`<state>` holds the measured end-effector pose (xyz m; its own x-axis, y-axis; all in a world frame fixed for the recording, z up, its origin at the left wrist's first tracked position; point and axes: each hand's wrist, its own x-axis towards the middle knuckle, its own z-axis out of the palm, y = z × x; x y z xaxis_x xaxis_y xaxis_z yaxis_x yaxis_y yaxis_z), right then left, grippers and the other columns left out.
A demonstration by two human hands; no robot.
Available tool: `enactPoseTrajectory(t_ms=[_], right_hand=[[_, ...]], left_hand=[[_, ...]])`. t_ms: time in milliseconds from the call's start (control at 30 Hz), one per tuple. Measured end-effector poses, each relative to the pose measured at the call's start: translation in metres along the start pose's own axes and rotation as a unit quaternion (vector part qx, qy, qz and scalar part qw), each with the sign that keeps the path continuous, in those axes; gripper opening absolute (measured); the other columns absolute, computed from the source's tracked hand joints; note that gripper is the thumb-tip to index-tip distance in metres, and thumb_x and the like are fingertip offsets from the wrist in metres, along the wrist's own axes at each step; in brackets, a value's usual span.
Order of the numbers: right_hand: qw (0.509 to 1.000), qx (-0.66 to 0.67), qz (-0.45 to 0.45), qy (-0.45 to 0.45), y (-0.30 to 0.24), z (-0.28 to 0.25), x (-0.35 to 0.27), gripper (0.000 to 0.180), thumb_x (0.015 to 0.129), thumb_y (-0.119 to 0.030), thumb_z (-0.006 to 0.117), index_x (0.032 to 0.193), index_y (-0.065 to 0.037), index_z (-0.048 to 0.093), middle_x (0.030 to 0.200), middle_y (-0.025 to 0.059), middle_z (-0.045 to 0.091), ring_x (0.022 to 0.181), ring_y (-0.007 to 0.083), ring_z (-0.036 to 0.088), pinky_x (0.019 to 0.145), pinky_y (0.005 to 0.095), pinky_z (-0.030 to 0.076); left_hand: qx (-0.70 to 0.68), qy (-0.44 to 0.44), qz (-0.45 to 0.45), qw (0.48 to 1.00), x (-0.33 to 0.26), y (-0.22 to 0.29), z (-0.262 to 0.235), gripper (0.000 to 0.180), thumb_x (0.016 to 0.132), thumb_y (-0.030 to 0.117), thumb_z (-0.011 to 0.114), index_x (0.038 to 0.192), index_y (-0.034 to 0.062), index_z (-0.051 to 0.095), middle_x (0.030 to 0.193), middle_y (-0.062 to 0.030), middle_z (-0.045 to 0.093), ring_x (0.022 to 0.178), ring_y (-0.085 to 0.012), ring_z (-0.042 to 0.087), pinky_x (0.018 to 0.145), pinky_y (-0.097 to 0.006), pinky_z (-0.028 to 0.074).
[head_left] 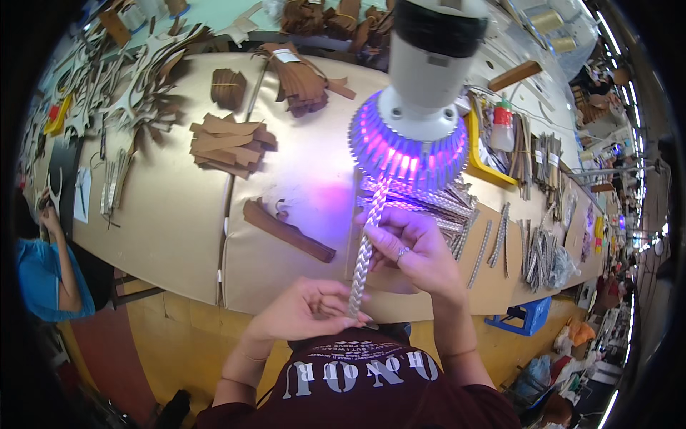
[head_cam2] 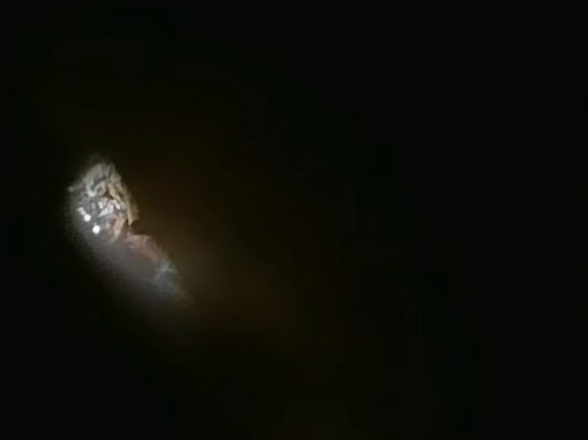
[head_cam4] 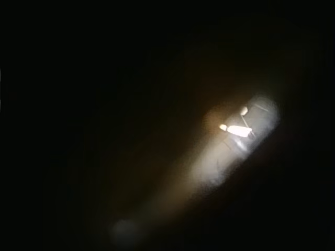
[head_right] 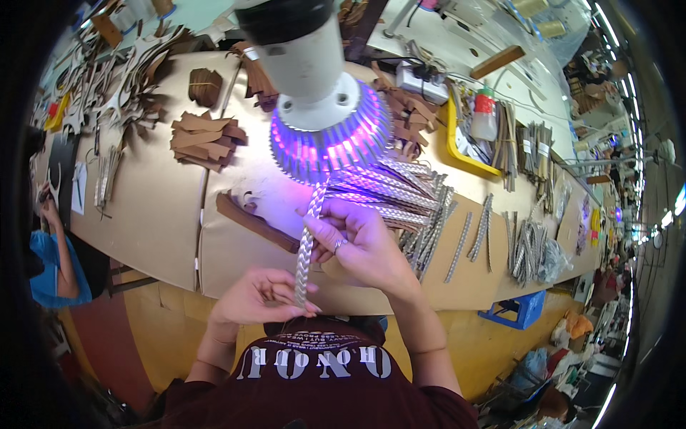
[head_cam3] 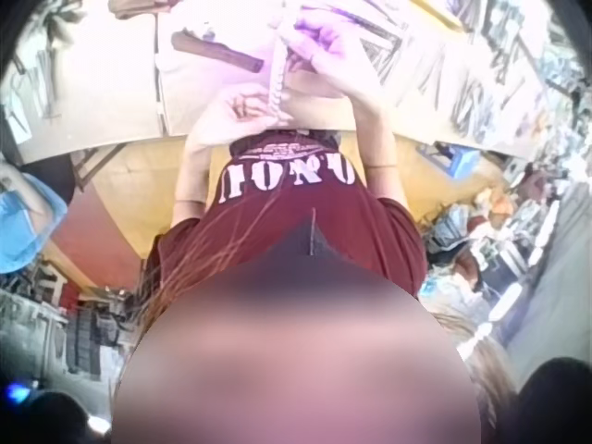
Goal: The person repeatedly picks up short braided cords and brown leather strips from a workbench, aligns them, and places them into a growing stack under a UV lamp. The hands handle the items one at a time, arranging them in neat rows on the bench.
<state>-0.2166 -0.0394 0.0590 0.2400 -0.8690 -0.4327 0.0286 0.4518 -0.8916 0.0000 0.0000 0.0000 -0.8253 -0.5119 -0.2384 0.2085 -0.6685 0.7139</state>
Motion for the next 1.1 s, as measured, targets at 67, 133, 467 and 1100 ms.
enactPoseTrajectory(t_ms=[67,133,467,1100], right_hand=[[1.000,-0.003,-0.001,-0.027,0.003,-0.001,-0.002,0.027,0.098,-0.015,0.057,0.119,0.002,0.061,0.085,0.0007,0.063,0.071,0.0060,0.061,0.066,0.0210,0.053],[1.000,-0.012,0.004,-0.017,0.003,0.006,0.000,0.026,0.099,-0.014,0.056,0.118,0.003,0.061,0.088,0.0022,0.063,0.074,0.0063,0.060,0.066,0.0216,0.052],[0.999,0.011,-0.021,0.021,0.003,-0.002,-0.001,0.024,0.099,-0.014,0.056,0.115,0.003,0.061,0.088,0.0030,0.063,0.075,0.0073,0.060,0.067,0.0230,0.051],[0.939,0.023,-0.174,0.296,-0.011,-0.033,0.010,0.014,0.097,-0.010,0.055,0.099,0.003,0.058,0.086,0.0107,0.065,0.077,0.0213,0.071,0.069,0.0297,0.060]], left_hand=[[-0.007,0.002,-0.032,0.999,0.001,-0.004,0.010,0.039,0.090,0.000,0.063,0.128,-0.0025,0.054,0.105,-0.0156,0.070,0.100,-0.0166,0.067,0.087,-0.026,0.053],[-0.008,0.001,-0.019,1.000,0.000,-0.008,0.006,0.037,0.090,0.000,0.063,0.126,-0.0027,0.055,0.105,-0.0152,0.071,0.099,-0.0151,0.067,0.088,-0.025,0.053],[-0.003,0.023,0.007,1.000,0.005,-0.008,0.005,0.034,0.092,0.003,0.062,0.124,-0.0039,0.056,0.107,-0.0150,0.070,0.099,-0.0161,0.067,0.088,-0.026,0.053],[-0.131,0.187,0.193,0.954,0.078,0.027,0.001,0.030,0.099,0.012,0.053,0.123,-0.0055,0.054,0.114,-0.0195,0.065,0.101,-0.0241,0.067,0.088,-0.035,0.057]])
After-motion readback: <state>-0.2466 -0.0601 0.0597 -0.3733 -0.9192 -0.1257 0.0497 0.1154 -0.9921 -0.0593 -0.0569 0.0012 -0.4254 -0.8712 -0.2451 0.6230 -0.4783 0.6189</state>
